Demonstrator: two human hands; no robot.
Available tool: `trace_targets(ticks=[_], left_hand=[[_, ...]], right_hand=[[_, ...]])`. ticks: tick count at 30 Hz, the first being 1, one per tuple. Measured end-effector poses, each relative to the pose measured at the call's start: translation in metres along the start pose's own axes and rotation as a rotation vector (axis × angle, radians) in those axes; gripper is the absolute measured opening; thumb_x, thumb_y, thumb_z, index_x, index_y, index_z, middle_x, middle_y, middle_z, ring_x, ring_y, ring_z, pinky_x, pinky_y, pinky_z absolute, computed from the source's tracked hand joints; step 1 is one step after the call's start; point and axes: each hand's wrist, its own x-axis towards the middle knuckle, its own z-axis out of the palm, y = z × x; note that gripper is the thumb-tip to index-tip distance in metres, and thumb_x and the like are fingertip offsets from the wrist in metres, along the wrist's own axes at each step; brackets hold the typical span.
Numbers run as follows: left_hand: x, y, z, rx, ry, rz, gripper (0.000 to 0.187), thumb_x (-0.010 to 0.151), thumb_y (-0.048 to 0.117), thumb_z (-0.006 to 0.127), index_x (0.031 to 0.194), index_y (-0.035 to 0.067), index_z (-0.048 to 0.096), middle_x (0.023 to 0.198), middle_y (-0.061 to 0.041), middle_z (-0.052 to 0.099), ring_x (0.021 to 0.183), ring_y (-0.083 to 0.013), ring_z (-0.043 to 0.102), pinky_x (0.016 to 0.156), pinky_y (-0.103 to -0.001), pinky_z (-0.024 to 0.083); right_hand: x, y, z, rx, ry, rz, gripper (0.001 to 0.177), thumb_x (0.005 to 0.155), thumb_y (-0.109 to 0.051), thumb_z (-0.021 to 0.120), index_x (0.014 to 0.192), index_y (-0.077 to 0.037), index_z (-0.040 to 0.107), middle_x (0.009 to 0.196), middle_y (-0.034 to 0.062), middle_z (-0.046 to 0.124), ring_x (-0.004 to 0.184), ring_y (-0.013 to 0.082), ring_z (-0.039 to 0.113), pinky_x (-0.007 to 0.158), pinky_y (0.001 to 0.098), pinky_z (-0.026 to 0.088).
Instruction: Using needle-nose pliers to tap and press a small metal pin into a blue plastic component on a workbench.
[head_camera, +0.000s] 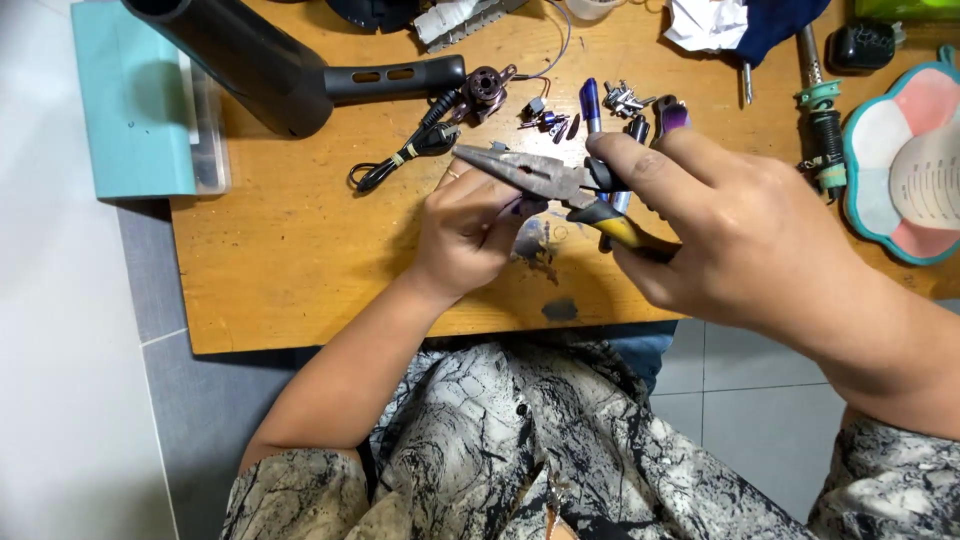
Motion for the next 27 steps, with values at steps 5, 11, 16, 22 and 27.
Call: trace_targets(ticks=[5,11,16,22,27], left_hand=[[0.011,0.007,-0.001,-0.026,0.014,0.050,0.023,0.118,0.015,0.067,0.130,-0.001,0.080,0.115,-0.017,0.086,0.107,-0.0372,0.076,0.090,-0.048,0.066],[0.007,0.005,-0.001,-0.056,0.023,0.000,0.015,0.114,0.012,0.078,0.128,0.010,0.081,0.107,-0.012,0.084,0.100,-0.0320,0.075,0.098,-0.048,0.062],[0.011,0.009,-0.002,-0.026,0.022,0.064,0.018,0.111,0.002,0.083,0.128,0.001,0.080,0.109,-0.017,0.084,0.104,-0.0364,0.074,0.094,-0.047,0.064],[0.001,0.002,0.000,-0.059,0.015,0.044,0.026,0.110,0.004,0.085,0.134,0.003,0.077,0.115,-0.016,0.084,0.118,-0.0382,0.073,0.106,-0.049,0.066],[0.011,0.027,-0.021,-0.197,0.175,0.027,0.017,0.121,0.018,0.070,0.128,0.003,0.073,0.117,-0.016,0.085,0.115,-0.0330,0.084,0.108,-0.041,0.072]], right_hand=[[-0.007,0.007,-0.012,0.117,0.053,0.051,0.078,0.097,-0.015,0.088,0.171,0.002,0.069,0.129,0.0215,0.074,0.096,0.0394,0.072,0.084,0.0508,0.061],[-0.005,0.006,-0.010,0.110,0.012,0.065,0.068,0.101,-0.017,0.088,0.165,0.001,0.072,0.122,0.0184,0.076,0.095,0.0368,0.074,0.079,0.0493,0.062],[-0.024,0.028,0.019,0.311,0.052,0.254,0.058,0.103,-0.008,0.090,0.154,0.012,0.071,0.120,0.0242,0.071,0.086,0.0332,0.064,0.084,0.0445,0.052],[-0.043,0.038,0.087,0.224,-0.137,0.558,0.073,0.109,-0.035,0.087,0.165,0.007,0.067,0.129,0.0285,0.074,0.116,0.0478,0.071,0.099,0.0586,0.055],[-0.052,0.044,0.122,0.173,-0.059,0.626,0.079,0.108,-0.036,0.096,0.167,0.007,0.064,0.127,0.0273,0.060,0.116,0.0489,0.062,0.098,0.0591,0.053]])
